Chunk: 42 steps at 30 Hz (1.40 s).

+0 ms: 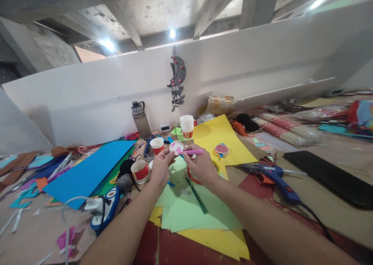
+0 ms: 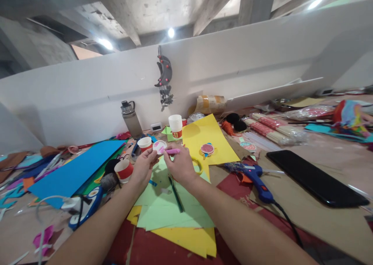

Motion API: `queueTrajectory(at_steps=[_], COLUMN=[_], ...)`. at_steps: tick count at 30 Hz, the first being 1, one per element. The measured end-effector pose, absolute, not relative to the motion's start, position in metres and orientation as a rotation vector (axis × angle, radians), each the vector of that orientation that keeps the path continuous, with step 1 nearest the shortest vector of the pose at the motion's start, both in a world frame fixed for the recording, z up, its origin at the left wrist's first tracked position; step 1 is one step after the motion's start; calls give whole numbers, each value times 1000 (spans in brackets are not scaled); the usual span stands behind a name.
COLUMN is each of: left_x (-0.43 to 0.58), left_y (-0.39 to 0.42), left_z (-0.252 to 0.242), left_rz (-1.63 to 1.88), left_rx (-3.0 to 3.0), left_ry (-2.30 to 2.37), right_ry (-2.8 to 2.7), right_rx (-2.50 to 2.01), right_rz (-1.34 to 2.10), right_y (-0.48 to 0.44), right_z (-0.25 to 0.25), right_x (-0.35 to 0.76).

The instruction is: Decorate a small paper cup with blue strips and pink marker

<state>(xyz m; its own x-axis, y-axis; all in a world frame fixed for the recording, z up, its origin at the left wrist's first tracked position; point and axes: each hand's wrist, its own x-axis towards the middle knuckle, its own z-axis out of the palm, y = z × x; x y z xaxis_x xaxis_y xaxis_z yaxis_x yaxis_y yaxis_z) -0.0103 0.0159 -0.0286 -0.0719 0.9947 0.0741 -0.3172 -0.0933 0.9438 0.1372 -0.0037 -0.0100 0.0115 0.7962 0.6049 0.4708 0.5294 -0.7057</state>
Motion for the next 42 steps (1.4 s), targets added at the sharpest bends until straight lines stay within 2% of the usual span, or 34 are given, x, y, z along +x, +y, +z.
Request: queueTrajectory(at_steps=[33,42], left_x=[-9,-10], left_y=[16,16], left_z=[-32,-30], left_rz=[1439,1436], left_rx=[994,1005], left_ry=[950,968], right_ry=[-1647,-1628], right_rx=[-969,-1070], right_rz=[399,344], right_y=[-2,-1], right_z=[-14,-12], right_x=[135,138])
